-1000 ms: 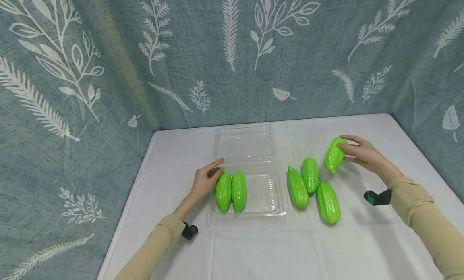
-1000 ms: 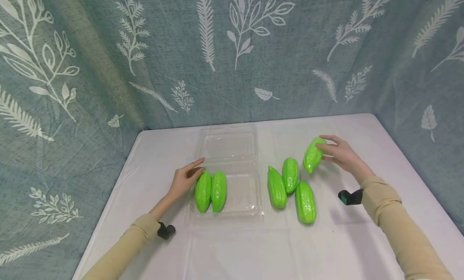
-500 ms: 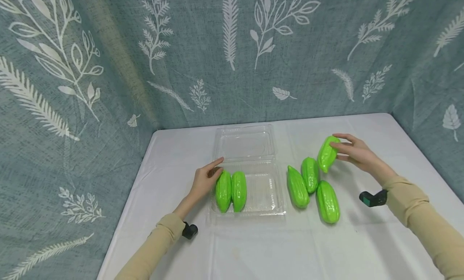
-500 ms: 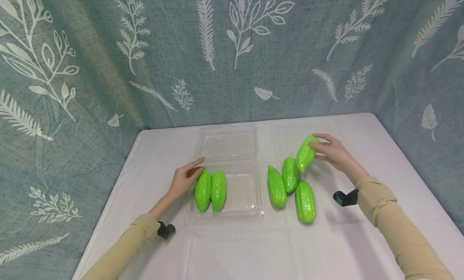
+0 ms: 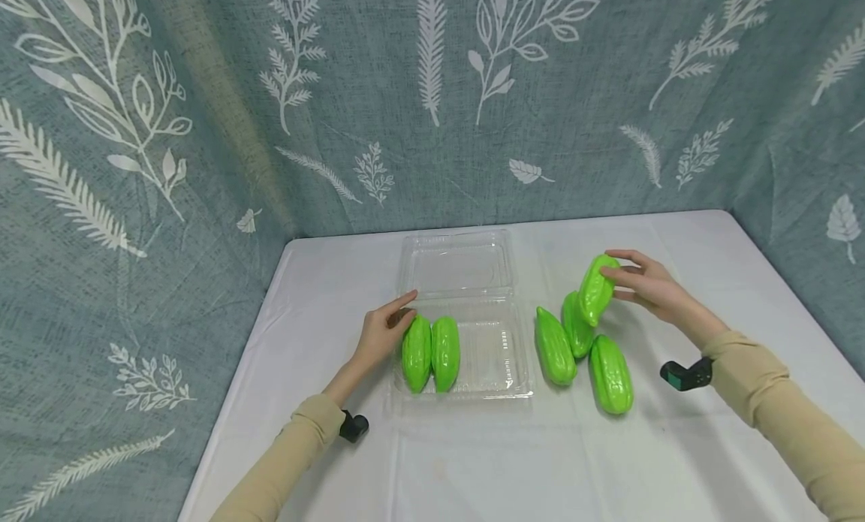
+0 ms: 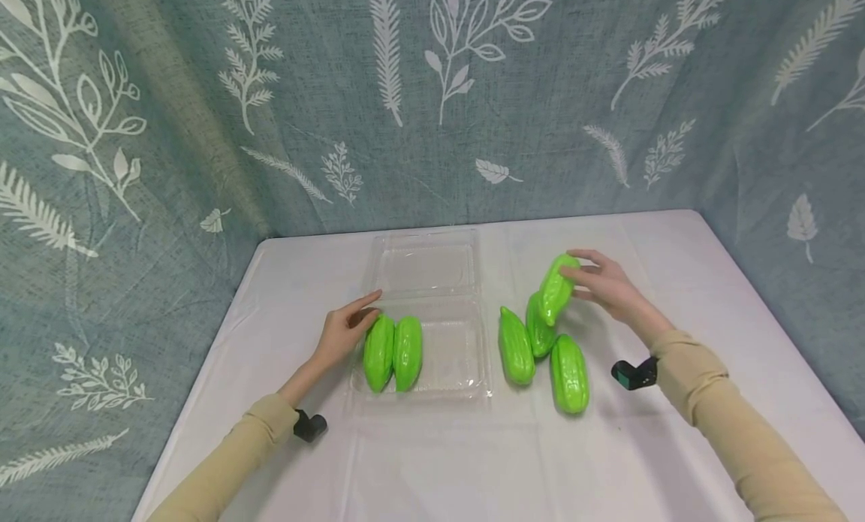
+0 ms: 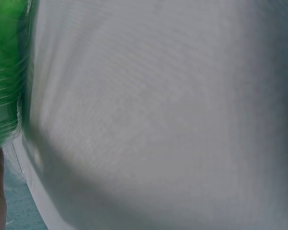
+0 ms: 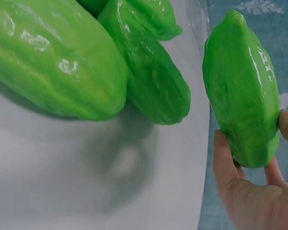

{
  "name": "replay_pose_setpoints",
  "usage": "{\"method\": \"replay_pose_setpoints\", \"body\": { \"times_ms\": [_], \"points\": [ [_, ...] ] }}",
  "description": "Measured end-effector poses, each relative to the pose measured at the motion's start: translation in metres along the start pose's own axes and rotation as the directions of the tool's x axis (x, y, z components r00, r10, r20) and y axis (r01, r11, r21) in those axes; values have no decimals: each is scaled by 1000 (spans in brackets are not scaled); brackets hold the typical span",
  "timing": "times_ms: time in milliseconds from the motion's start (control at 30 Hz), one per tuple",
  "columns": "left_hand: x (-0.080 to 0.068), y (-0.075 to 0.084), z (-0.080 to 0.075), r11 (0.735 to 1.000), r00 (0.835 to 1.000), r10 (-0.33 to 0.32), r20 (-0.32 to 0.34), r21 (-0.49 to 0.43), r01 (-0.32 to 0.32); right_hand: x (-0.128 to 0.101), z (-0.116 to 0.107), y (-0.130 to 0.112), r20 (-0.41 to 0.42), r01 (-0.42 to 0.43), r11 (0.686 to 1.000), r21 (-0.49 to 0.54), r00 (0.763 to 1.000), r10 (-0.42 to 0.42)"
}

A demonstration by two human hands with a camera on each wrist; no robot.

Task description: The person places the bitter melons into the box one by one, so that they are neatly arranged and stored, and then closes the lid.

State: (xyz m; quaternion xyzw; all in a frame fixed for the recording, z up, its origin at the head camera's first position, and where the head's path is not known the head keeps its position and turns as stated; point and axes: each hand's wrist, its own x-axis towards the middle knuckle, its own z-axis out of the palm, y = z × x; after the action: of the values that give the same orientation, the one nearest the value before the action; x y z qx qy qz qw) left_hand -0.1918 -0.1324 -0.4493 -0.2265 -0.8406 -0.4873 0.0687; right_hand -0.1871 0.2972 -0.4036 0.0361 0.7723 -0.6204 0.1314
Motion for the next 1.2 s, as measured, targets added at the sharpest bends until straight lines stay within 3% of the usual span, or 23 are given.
{"method": "replay_pose_setpoints", "body": {
  "times_ms": [500, 833, 1200],
  "points": [
    [2, -1, 0, 1000, 1000, 2, 11, -21, -2, 0, 29, -8, 33, 8, 1000, 21, 999, -9],
    [4, 1, -1, 1000, 1000, -9, 1, 19, 9, 2, 46, -13, 47, 24, 1000, 21, 999, -25],
    [6, -1, -1, 1000, 1000, 7, 11, -24, -7, 4, 60, -21, 57, 34, 999, 41, 998, -36]
  ]
}}
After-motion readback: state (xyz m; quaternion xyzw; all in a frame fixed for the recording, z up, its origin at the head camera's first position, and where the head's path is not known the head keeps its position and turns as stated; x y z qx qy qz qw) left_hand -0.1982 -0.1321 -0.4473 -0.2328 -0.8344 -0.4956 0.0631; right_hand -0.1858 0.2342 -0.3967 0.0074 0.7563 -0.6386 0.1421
